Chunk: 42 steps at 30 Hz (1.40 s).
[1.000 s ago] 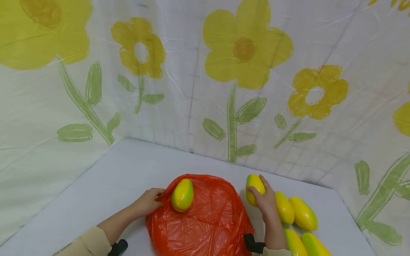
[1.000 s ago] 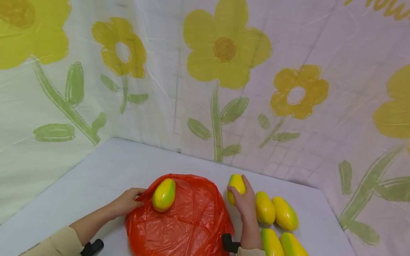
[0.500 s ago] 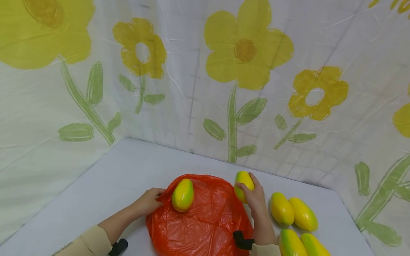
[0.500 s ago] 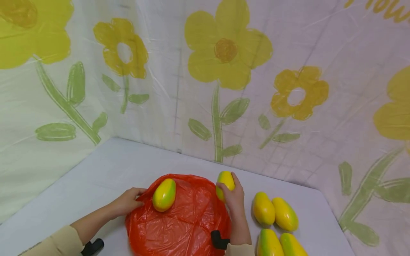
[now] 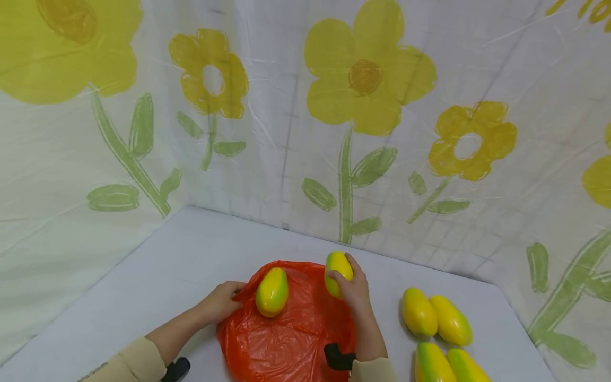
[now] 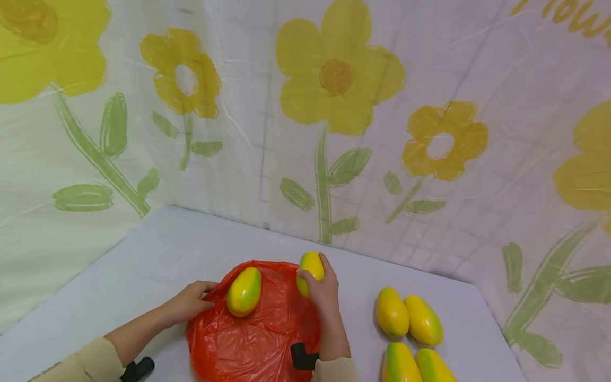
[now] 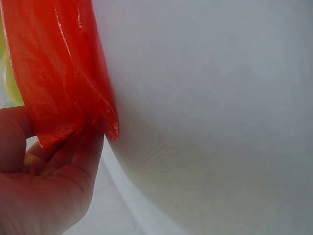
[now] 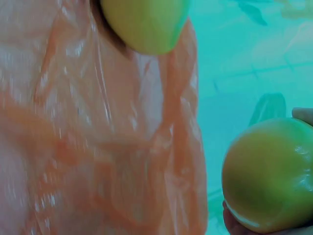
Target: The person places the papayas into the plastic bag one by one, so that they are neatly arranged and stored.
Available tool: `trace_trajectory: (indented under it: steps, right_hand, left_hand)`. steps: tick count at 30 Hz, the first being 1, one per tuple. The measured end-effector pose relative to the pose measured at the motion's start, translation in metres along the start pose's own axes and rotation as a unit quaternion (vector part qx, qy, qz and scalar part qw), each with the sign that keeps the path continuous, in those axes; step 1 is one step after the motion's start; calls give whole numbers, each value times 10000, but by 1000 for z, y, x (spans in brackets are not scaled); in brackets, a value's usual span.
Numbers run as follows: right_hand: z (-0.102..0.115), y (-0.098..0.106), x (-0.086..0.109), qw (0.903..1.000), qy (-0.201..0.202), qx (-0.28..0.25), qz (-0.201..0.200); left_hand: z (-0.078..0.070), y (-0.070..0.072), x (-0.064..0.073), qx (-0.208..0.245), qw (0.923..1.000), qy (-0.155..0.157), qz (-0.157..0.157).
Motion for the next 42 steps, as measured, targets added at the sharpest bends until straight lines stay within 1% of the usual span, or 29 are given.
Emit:
trace_trajectory:
  steps: [11,19,27,34,42]
  right_hand:
    - [10,-23,3,9996,250,-28,83]
    - [16,-39,11,9995,173,-35,250]
    - [17,-53,18,9990,46,-97,439]
    - [17,-59,22,9986,23,9,527]
    - [14,-64,25,9982,-46,-15,595]
  left_hand:
    - [1,0,1,71,10000,12,12]
    - [1,0,1,10,10000,74,-18]
    - [1,-1,1,80,10000,9,12]
    - [3,-1,1,115,9999,53,-6]
    - [3,-1,0,174,9998,33,35]
Point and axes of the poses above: each hand's wrist, its own x-axis away from the middle knuckle, its own y-axis out of the back of the hand, z = x × y, the point moved 7 cm from there along -x, towards the middle knuckle, and after that the axes turned 10 degrees about -z, right-handed, at the moved point
